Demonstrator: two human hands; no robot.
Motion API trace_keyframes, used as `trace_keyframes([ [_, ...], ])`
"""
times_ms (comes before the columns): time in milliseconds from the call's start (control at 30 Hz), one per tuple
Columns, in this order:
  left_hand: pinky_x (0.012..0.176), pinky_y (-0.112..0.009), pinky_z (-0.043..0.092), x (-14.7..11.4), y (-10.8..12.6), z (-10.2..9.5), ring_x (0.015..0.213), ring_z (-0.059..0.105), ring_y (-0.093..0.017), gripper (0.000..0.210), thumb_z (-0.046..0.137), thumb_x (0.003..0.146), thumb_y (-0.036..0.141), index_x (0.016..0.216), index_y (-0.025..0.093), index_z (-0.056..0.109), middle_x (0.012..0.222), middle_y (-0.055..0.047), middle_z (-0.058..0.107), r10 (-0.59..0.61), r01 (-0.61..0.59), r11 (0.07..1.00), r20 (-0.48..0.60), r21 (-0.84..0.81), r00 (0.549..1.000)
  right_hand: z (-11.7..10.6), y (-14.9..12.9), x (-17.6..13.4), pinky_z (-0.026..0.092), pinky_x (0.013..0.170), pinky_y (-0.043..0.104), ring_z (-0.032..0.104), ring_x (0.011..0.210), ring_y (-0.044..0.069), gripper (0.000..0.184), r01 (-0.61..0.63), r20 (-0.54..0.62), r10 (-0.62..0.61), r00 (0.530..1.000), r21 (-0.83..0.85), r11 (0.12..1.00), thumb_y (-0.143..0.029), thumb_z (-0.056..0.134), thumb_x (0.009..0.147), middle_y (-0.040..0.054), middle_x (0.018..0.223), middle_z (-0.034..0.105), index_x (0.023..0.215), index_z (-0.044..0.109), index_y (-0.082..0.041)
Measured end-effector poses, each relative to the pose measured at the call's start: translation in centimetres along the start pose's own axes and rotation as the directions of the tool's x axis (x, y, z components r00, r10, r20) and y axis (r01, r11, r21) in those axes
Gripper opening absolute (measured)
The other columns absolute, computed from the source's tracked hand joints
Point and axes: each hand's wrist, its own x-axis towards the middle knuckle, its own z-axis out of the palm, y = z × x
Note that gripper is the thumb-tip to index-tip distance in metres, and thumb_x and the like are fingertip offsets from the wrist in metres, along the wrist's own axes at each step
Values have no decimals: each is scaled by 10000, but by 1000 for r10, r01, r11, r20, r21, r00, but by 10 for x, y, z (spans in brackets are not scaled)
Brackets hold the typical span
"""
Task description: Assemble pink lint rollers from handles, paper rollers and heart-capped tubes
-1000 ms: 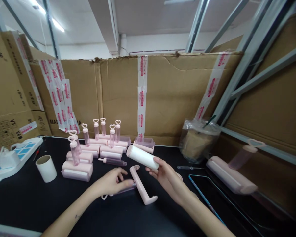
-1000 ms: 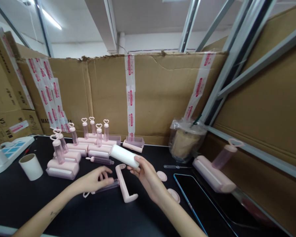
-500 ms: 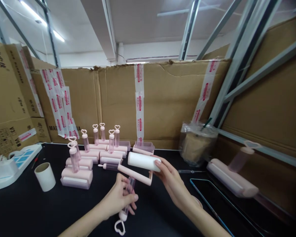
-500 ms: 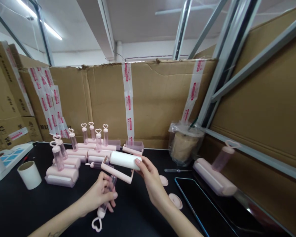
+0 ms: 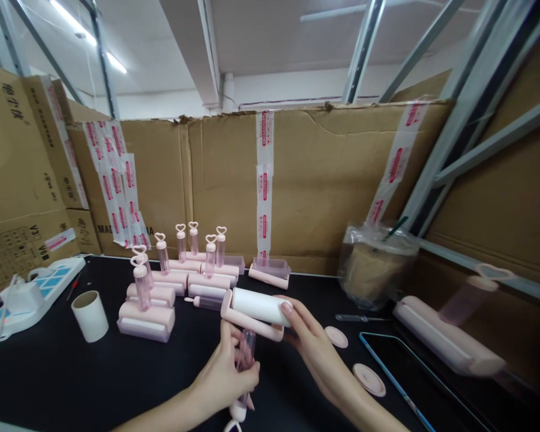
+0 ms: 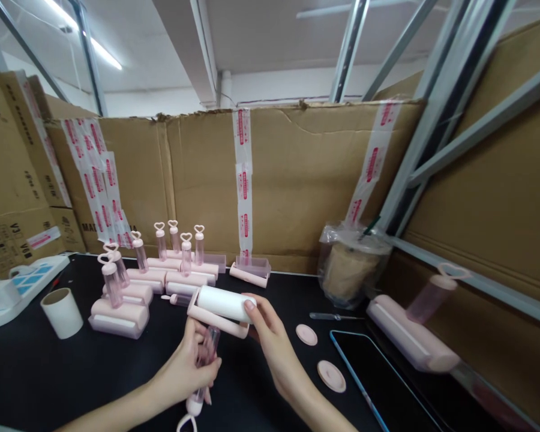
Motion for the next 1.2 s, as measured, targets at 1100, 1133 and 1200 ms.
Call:
trace_keyframes([
  [1100, 414, -280, 532, 3, 41, -27, 701, 614, -202, 479, 639, 717, 496, 1046, 223, 422, 904, -42, 528, -162, 156, 881, 25, -447, 987, 17, -6, -26, 413, 722, 272, 500, 833, 184, 395, -16, 191, 20, 981, -21, 1000, -473, 676, 697, -10, 909, 524, 995, 504, -278],
  [1133, 401, -274, 527, 3, 41, -26, 679, 612, -197, 452, 630, 726, 493, 1020, 218, 423, 867, -33, 528, -163, 156, 884, 22, -441, 986, 17, -8, -27, 415, 724, 272, 502, 841, 186, 403, -22, 204, 24, 979, -11, 1000, -470, 685, 690, -12, 906, 522, 997, 505, -280],
  [1200, 403, -271, 522, 3, 41, -25, 649, 607, -186, 421, 625, 734, 487, 982, 212, 425, 825, -19, 529, -158, 158, 884, 37, -440, 987, 17, -11, -29, 417, 730, 271, 503, 857, 184, 402, -36, 238, 33, 971, 9, 999, -461, 689, 692, -12, 913, 521, 1002, 505, -285],
])
